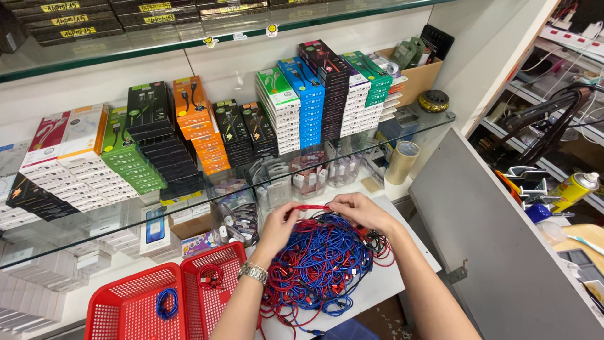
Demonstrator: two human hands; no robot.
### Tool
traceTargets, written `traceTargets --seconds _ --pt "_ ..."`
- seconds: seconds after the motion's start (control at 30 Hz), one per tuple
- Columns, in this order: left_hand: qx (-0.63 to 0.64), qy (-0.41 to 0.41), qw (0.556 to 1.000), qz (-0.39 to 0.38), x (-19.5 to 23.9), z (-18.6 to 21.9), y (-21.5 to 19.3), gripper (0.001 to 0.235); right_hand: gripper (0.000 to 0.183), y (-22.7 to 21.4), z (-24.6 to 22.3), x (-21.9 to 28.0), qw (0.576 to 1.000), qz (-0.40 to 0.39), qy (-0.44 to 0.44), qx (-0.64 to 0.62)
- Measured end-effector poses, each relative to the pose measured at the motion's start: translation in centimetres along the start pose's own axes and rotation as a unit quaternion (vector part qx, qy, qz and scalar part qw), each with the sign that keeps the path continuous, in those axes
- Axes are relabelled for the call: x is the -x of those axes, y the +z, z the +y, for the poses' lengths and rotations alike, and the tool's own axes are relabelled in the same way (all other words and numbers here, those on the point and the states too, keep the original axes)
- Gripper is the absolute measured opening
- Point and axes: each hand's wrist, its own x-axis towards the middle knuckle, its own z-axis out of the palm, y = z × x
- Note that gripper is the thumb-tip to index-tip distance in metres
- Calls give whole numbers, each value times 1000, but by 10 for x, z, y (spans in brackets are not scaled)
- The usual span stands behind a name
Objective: The person untangles and coils red and blue cables from a mixed pile on a counter, then places the coiled cables into a red plastic basket. The person handles the cables by hand, separating them by color and organizing them into neat loops.
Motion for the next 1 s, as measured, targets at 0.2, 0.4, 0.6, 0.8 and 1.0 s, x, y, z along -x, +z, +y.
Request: traceTargets --seconds 0.2,0.4,0.6,0.8,1.0 --pt "-22 -16 991 133 22 -40 -3 24 32 27 8 -6 998 57 -21 -14" --pt "396 -402 826 -15 22 -76 -14 38 34 140 4 7 967 -45 -125 219" --pt "306 -306 900 -44 39 -88 -42 31 30 128 36 -13 992 -10 -54 110" --pt "409 -272 870 -41 61 -56 -74 34 31 123 86 -49 966 147 -142 159" --pt "445 -236 864 9 75 -51 -95 35 20 161 65 -44 989 33 -109 92"
